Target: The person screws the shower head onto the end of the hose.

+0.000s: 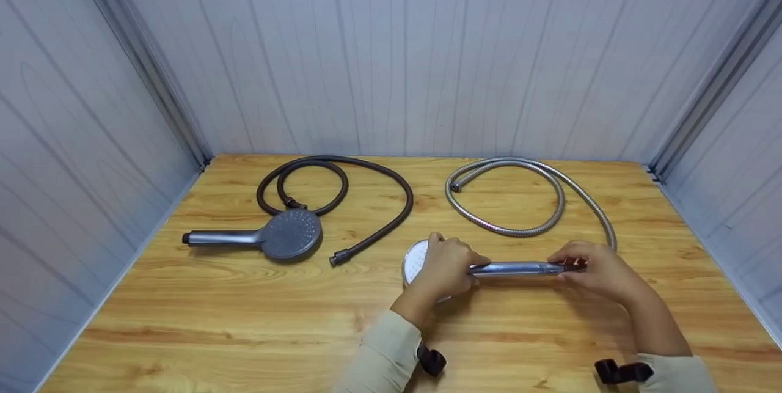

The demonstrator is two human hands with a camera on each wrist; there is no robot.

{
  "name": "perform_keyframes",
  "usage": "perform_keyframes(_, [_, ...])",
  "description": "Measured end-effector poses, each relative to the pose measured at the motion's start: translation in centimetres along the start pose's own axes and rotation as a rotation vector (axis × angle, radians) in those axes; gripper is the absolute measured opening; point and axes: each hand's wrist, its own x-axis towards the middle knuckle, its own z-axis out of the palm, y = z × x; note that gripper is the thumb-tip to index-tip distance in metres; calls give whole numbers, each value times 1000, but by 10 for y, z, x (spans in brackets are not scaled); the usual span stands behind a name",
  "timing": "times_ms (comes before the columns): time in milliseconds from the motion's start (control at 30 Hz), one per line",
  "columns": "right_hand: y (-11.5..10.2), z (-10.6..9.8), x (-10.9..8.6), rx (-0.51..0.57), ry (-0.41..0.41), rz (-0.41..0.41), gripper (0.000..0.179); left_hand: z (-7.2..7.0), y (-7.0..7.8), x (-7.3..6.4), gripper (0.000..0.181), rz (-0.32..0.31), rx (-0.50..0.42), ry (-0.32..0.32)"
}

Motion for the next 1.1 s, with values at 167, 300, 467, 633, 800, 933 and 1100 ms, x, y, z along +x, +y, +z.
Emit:
perform_keyframes(167, [3,0,-1,5,-14,-7,26,2,0,0,40,13,13,-7])
perform_keyframes(300, [4,-1,-5,1,-23,-10,25,5,2,0,41,21,16,-18])
perform_keyframes(467, [5,-3,-7,-1,-32,-2,25,7,5,0,42,26,8,-26])
perform_keyframes(633, [7,-5,-7,-11,-37,7,24,7,8,3,42,9,-15,-57])
perform_keyframes(800, [8,-8,-9,-15,-58,6,24,8,12,5,42,-11,-37,-98])
perform_keyframes(933, [10,-11,-11,-37,-66,3,24,8,16,8,42,-8,-35,-112])
perform_keyframes(1100, [12,-14,-12,-67,-61,-9,23,5,21,12,43,-1,-3,-123])
